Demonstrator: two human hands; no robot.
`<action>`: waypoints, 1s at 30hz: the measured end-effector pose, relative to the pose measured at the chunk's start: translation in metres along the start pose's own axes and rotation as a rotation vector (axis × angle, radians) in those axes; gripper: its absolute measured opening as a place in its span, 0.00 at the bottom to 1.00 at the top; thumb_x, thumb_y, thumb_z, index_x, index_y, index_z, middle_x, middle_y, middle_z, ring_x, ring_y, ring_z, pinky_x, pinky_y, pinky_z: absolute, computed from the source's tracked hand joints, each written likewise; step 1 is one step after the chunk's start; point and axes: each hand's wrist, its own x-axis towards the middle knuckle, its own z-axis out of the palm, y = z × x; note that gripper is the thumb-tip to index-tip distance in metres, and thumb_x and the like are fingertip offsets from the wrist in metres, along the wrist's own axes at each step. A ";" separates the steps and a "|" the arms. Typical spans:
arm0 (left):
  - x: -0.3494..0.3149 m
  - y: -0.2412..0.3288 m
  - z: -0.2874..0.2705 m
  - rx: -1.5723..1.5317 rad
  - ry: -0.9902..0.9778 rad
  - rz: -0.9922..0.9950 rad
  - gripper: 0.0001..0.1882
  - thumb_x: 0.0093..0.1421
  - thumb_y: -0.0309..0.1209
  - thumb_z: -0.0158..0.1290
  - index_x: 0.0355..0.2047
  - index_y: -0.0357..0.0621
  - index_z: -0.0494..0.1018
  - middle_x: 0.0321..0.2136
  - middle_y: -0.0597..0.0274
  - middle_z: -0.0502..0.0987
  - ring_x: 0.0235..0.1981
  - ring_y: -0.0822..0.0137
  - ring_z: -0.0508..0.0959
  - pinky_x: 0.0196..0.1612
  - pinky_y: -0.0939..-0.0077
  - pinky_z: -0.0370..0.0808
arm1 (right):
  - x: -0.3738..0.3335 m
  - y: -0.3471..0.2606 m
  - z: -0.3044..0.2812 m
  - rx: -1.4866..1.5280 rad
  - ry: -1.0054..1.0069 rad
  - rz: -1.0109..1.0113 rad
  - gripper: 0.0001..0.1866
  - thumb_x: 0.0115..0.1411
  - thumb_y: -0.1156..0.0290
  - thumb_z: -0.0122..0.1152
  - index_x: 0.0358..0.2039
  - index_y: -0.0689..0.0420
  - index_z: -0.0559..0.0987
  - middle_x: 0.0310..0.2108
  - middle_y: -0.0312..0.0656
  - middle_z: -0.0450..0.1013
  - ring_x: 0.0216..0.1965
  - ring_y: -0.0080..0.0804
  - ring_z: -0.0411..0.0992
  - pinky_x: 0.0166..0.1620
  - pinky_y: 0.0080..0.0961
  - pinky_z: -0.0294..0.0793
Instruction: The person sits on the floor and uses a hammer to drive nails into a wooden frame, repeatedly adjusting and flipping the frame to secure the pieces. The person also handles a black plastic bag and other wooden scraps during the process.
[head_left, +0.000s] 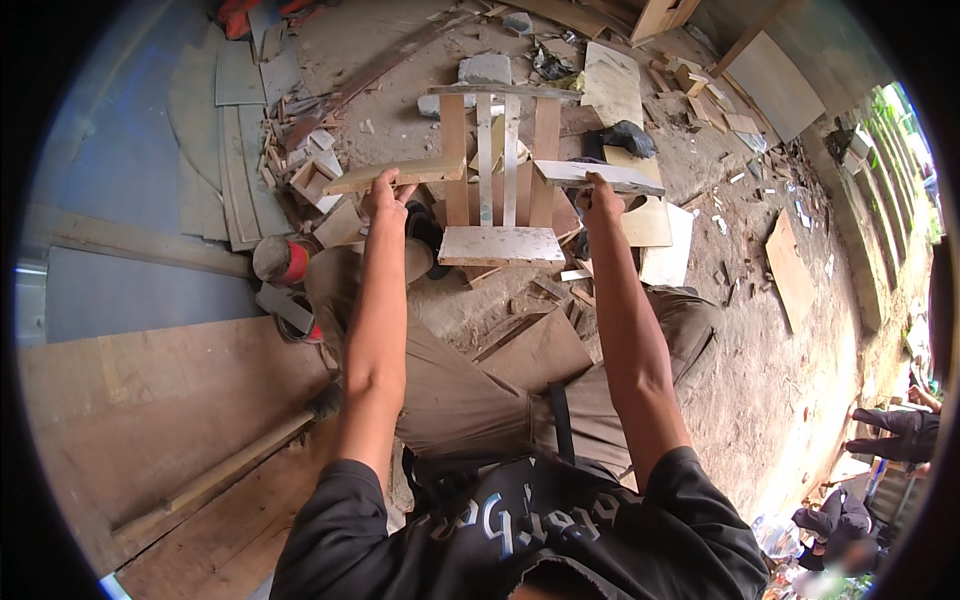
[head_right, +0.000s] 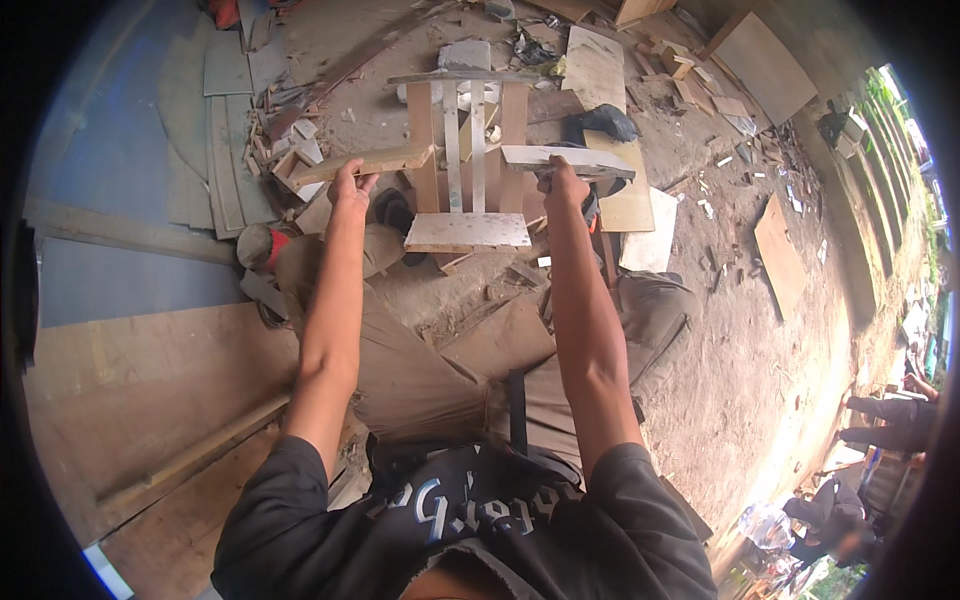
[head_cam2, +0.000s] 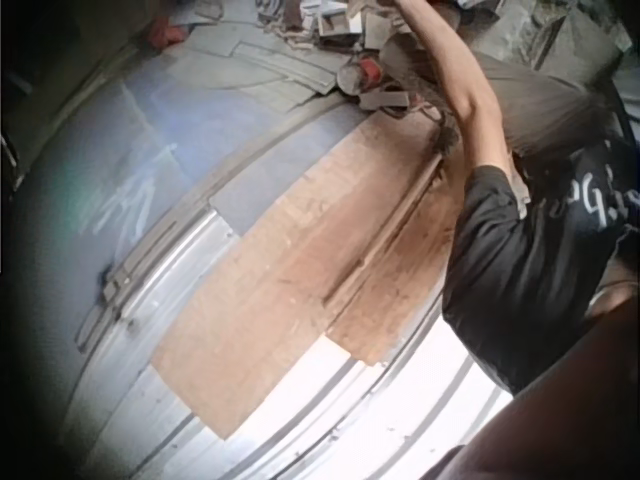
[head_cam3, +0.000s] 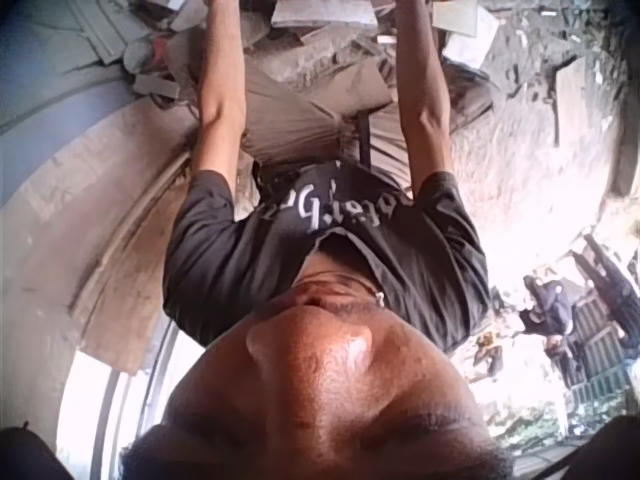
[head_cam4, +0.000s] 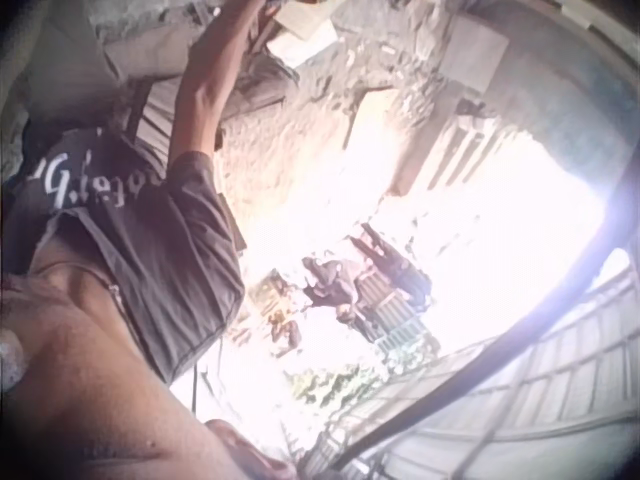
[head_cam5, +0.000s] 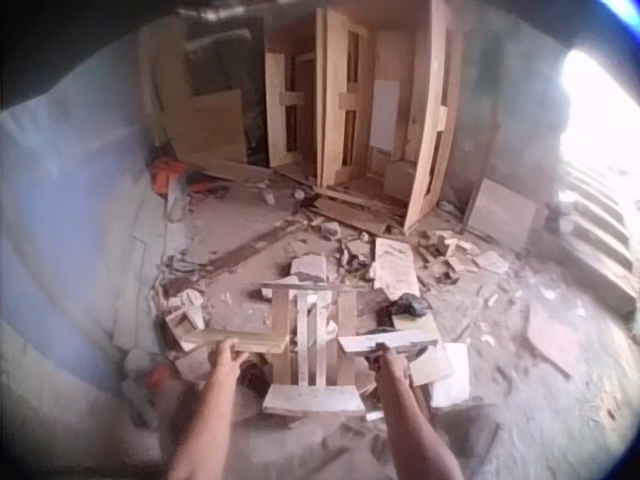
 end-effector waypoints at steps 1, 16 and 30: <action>0.000 -0.002 -0.003 -0.011 -0.013 -0.007 0.21 0.48 0.22 0.61 0.42 0.33 0.68 0.41 0.50 0.74 0.39 0.50 0.80 0.45 0.52 0.84 | -0.002 0.001 -0.003 -0.005 0.000 -0.007 0.13 0.51 0.77 0.67 0.35 0.65 0.74 0.21 0.42 0.71 0.15 0.28 0.67 0.14 0.26 0.59; 0.003 0.000 -0.056 -0.188 -0.018 0.008 0.45 0.66 0.66 0.25 0.68 0.43 0.51 0.67 0.50 0.57 0.69 0.55 0.56 0.66 0.42 0.55 | 0.014 0.002 -0.028 -0.068 -0.040 -0.002 0.15 0.49 0.72 0.72 0.33 0.64 0.77 0.22 0.43 0.72 0.16 0.30 0.68 0.16 0.27 0.63; 0.042 -0.041 -0.131 0.015 -0.040 -0.148 0.43 0.66 0.64 0.26 0.69 0.43 0.51 0.68 0.56 0.57 0.69 0.58 0.54 0.68 0.45 0.52 | -0.016 0.002 -0.005 -0.047 -0.029 0.020 0.11 0.52 0.74 0.71 0.27 0.57 0.74 0.19 0.37 0.67 0.14 0.21 0.60 0.14 0.17 0.49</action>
